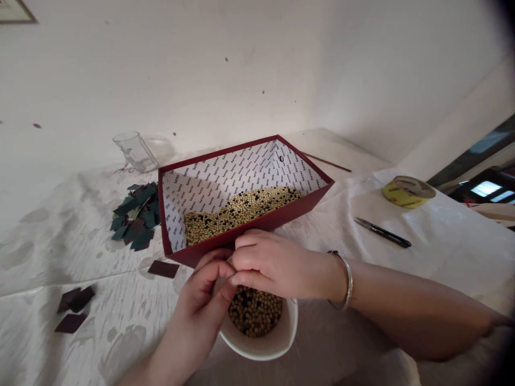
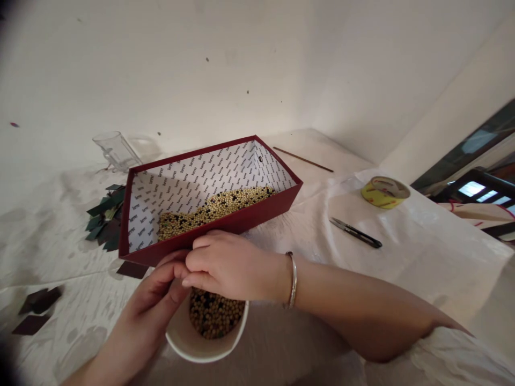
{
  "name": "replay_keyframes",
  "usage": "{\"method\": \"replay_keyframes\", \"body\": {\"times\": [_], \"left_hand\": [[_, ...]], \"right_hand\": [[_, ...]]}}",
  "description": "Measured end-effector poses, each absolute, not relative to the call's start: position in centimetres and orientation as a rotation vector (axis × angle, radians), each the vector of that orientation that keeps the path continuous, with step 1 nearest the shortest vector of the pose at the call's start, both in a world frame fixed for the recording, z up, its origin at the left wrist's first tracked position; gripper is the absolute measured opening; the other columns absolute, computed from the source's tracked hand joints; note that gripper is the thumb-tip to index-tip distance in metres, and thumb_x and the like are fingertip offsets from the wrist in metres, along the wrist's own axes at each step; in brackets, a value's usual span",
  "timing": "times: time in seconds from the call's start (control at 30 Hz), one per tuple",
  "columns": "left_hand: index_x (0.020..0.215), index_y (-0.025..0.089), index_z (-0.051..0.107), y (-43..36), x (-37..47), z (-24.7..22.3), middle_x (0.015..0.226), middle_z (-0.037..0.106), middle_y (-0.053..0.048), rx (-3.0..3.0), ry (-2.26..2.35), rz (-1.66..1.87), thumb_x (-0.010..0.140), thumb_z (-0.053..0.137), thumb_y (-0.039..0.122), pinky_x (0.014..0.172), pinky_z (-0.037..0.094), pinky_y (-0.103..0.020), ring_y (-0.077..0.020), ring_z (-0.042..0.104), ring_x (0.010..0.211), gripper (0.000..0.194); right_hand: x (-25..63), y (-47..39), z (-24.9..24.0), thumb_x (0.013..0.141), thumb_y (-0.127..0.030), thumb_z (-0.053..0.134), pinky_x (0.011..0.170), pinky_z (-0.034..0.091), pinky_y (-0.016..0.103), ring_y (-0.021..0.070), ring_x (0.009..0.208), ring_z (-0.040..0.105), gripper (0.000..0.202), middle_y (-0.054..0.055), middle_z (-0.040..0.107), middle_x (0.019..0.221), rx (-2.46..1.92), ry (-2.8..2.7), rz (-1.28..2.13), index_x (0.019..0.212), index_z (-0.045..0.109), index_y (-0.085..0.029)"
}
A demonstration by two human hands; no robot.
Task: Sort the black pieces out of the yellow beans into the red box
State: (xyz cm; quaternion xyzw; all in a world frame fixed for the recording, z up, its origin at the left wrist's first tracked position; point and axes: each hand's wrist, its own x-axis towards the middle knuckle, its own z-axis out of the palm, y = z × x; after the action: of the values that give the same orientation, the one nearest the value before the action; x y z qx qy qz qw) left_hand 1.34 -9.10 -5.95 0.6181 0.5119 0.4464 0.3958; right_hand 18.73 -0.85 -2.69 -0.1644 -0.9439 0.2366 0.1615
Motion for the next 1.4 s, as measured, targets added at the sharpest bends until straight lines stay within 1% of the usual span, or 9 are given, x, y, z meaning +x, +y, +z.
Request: {"method": "replay_keyframes", "body": {"times": [0.1,0.33,0.47,0.6,0.7,0.9,1.13,1.3,1.4], "left_hand": [[0.074,0.021,0.059,-9.1,1.4,-5.9,0.101,0.06,-0.005,1.561,1.294,1.127,0.091,0.056,0.03,0.088,0.043,-0.029,-0.0203,0.057,0.1,0.02],[0.072,0.021,0.055,-9.2,1.5,-6.1,0.095,0.058,-0.004,1.515,1.326,1.123,0.093,0.054,0.032,0.083,0.044,-0.028,-0.0203,0.056,0.096,0.023],[0.073,0.021,0.056,-9.1,1.3,-6.2,0.097,0.058,-0.004,1.54,1.302,1.118,0.093,0.055,0.03,0.086,0.043,-0.027,-0.0194,0.056,0.097,0.022],[0.074,0.021,0.056,-9.0,1.3,-6.3,0.096,0.057,-0.003,1.526,1.28,1.142,0.093,0.055,0.029,0.085,0.043,-0.027,-0.0185,0.056,0.095,0.021],[0.072,0.021,0.055,-9.0,1.4,-6.3,0.093,0.057,-0.003,1.517,1.298,1.145,0.092,0.055,0.03,0.083,0.044,-0.028,-0.019,0.056,0.092,0.023],[0.073,0.021,0.055,-9.0,1.4,-6.3,0.093,0.057,-0.003,1.507,1.302,1.131,0.093,0.054,0.03,0.084,0.043,-0.027,-0.019,0.056,0.095,0.022],[0.074,0.021,0.057,-9.1,1.4,-6.2,0.099,0.058,-0.003,1.523,1.292,1.126,0.093,0.054,0.029,0.087,0.042,-0.028,-0.0191,0.056,0.097,0.02],[0.073,0.021,0.054,-9.1,1.4,-6.1,0.095,0.057,-0.003,1.511,1.305,1.125,0.094,0.053,0.029,0.085,0.043,-0.027,-0.0187,0.055,0.096,0.022],[0.073,0.021,0.054,-9.1,1.4,-6.2,0.095,0.056,-0.003,1.526,1.294,1.115,0.094,0.053,0.029,0.086,0.042,-0.027,-0.0191,0.055,0.099,0.022]], "right_hand": [[18.7,-0.9,-2.6,0.099,-0.029,0.046,0.079,0.041,0.029,0.0145,0.078,0.046,0.028,0.002,0.052,0.081,-0.484,-2.717,0.621,0.077,0.058,-0.016],[19.7,-0.7,-1.6,0.09,-0.014,0.057,0.084,0.043,0.027,0.015,0.091,0.051,0.004,0.004,0.054,0.094,-0.453,-2.741,0.825,0.087,0.057,-0.016],[19.2,-0.7,-2.1,0.086,-0.018,0.065,0.075,0.04,0.026,0.0128,0.081,0.047,0.019,-0.001,0.049,0.083,-0.493,-2.716,0.784,0.074,0.051,-0.018],[18.9,-0.7,-2.6,0.093,-0.028,0.058,0.074,0.039,0.026,0.0122,0.076,0.046,0.026,-0.002,0.048,0.078,-0.48,-2.67,0.757,0.071,0.051,-0.018],[19.0,-0.7,-2.3,0.096,-0.026,0.052,0.077,0.04,0.027,0.0133,0.079,0.047,0.023,0.0,0.051,0.082,-0.477,-2.679,0.755,0.075,0.055,-0.017],[19.3,-0.6,-1.8,0.087,-0.015,0.063,0.078,0.042,0.027,0.0143,0.086,0.05,0.011,0.002,0.053,0.089,-0.49,-2.739,0.794,0.079,0.055,-0.017],[18.8,-0.8,-2.4,0.097,-0.03,0.052,0.076,0.039,0.027,0.0128,0.076,0.045,0.029,-0.001,0.049,0.078,-0.492,-2.696,0.686,0.072,0.054,-0.017],[19.4,-0.6,-1.5,0.091,-0.017,0.058,0.083,0.041,0.026,0.0142,0.089,0.05,0.006,0.003,0.054,0.091,-0.461,-2.782,0.76,0.085,0.059,-0.014],[19.5,-0.6,-1.4,0.088,-0.016,0.062,0.081,0.041,0.025,0.014,0.088,0.05,0.007,0.002,0.053,0.09,-0.489,-2.799,0.751,0.083,0.058,-0.015]]}}
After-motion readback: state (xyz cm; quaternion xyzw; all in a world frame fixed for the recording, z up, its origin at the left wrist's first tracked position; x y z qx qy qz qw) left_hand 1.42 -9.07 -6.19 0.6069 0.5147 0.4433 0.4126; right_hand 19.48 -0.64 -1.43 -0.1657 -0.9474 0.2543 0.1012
